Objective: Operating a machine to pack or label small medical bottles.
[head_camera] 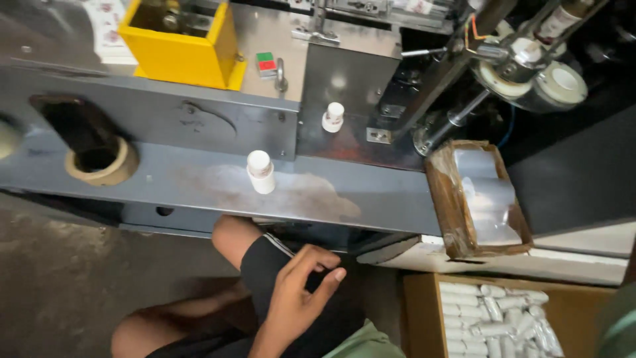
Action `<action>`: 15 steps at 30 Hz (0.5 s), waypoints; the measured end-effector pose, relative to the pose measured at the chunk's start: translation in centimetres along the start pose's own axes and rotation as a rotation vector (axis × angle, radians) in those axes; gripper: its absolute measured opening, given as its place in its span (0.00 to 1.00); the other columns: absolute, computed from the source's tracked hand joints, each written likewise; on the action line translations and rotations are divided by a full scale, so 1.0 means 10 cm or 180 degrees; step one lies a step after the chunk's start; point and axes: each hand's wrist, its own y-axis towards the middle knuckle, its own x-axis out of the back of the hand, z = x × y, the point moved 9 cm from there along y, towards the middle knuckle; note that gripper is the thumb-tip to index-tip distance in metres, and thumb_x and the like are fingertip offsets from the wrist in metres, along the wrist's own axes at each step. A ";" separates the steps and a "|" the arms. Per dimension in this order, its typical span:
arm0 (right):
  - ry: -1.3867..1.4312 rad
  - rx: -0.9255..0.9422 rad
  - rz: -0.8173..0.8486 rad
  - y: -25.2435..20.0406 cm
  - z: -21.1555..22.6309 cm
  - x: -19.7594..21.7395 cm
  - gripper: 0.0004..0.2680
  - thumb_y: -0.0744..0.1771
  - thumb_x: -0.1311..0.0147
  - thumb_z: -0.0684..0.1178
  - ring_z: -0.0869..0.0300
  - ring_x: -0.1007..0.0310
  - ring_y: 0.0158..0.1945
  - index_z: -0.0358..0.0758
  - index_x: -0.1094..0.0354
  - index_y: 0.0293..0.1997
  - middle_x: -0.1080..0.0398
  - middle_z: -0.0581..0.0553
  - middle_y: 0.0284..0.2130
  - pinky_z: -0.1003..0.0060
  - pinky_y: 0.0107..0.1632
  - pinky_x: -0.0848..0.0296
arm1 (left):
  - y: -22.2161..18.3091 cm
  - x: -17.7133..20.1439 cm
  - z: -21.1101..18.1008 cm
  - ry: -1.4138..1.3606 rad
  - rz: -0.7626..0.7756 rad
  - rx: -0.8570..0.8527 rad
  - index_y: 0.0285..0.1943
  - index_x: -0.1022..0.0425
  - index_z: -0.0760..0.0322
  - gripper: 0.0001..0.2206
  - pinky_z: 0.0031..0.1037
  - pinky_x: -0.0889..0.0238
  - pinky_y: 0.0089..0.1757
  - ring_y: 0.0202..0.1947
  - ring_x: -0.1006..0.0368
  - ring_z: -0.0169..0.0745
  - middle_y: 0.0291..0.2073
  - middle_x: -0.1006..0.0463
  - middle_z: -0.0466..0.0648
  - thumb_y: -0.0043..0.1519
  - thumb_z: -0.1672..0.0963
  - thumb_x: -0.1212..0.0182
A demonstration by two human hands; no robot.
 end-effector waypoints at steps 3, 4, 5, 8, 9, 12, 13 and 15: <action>0.0542 -0.0015 0.0511 0.31 1.60 -0.47 0.23 0.67 0.36 0.45 0.47 0.31 0.62 0.32 0.43 0.68 0.34 0.34 0.60 0.58 0.62 0.30 | -0.06 0.07 0.04 -0.0299 -0.0186 0.0036 0.46 0.24 0.68 0.06 0.27 0.29 0.43 0.39 0.22 0.39 0.38 0.20 0.50 0.63 0.60 0.33; 0.0719 0.0002 0.0716 0.38 2.15 -0.65 0.23 0.67 0.36 0.45 0.48 0.30 0.61 0.33 0.42 0.67 0.33 0.35 0.59 0.59 0.61 0.29 | -0.08 0.19 0.03 -0.0155 -0.0466 0.0047 0.47 0.23 0.66 0.06 0.27 0.28 0.43 0.38 0.22 0.37 0.39 0.19 0.49 0.65 0.60 0.33; 0.0909 0.0021 0.0934 0.39 2.72 -0.80 0.23 0.66 0.36 0.45 0.49 0.30 0.60 0.34 0.40 0.67 0.32 0.36 0.58 0.59 0.60 0.29 | -0.12 0.31 0.04 0.0000 -0.0755 0.0077 0.48 0.22 0.64 0.06 0.26 0.28 0.42 0.38 0.21 0.35 0.40 0.19 0.47 0.66 0.59 0.33; 0.1484 0.0083 0.1625 0.28 3.81 -1.37 0.23 0.63 0.35 0.45 0.52 0.27 0.59 0.37 0.36 0.65 0.29 0.39 0.57 0.61 0.57 0.27 | -0.02 0.78 -0.43 -0.0997 -0.1662 -0.0498 0.66 0.41 0.65 0.22 0.29 0.33 0.51 0.55 0.27 0.41 0.59 0.32 0.53 0.64 0.57 0.40; 0.1682 0.0077 0.1822 0.21 3.92 -1.56 0.23 0.62 0.34 0.45 0.53 0.26 0.58 0.38 0.34 0.65 0.29 0.40 0.56 0.62 0.56 0.26 | -0.03 0.82 -0.40 -0.0952 -0.1722 -0.0491 0.66 0.41 0.65 0.22 0.29 0.33 0.51 0.55 0.27 0.41 0.59 0.32 0.53 0.64 0.57 0.40; 0.2085 0.0055 0.2227 0.00 4.14 -2.02 0.23 0.61 0.33 0.45 0.56 0.25 0.57 0.40 0.31 0.64 0.27 0.42 0.55 0.63 0.54 0.25 | -0.18 1.03 -0.11 -0.1832 -0.2518 -0.0620 0.70 0.44 0.59 0.26 0.28 0.28 0.53 0.61 0.31 0.41 0.66 0.37 0.57 0.66 0.51 0.40; 0.2025 0.0127 0.1516 0.10 4.03 -1.91 0.23 0.60 0.31 0.44 0.55 0.25 0.57 0.40 0.32 0.61 0.27 0.42 0.54 0.62 0.57 0.27 | -0.14 0.93 0.09 -0.1746 -0.2322 -0.0246 0.68 0.41 0.65 0.23 0.32 0.24 0.49 0.59 0.28 0.45 0.63 0.37 0.60 0.68 0.53 0.40; 0.1952 0.0207 0.0832 0.13 3.93 -1.86 0.22 0.60 0.29 0.43 0.55 0.26 0.58 0.41 0.33 0.59 0.28 0.42 0.53 0.62 0.61 0.28 | -0.12 0.77 0.35 -0.1667 -0.2148 0.0129 0.66 0.37 0.71 0.20 0.36 0.20 0.44 0.56 0.26 0.48 0.60 0.36 0.62 0.69 0.56 0.39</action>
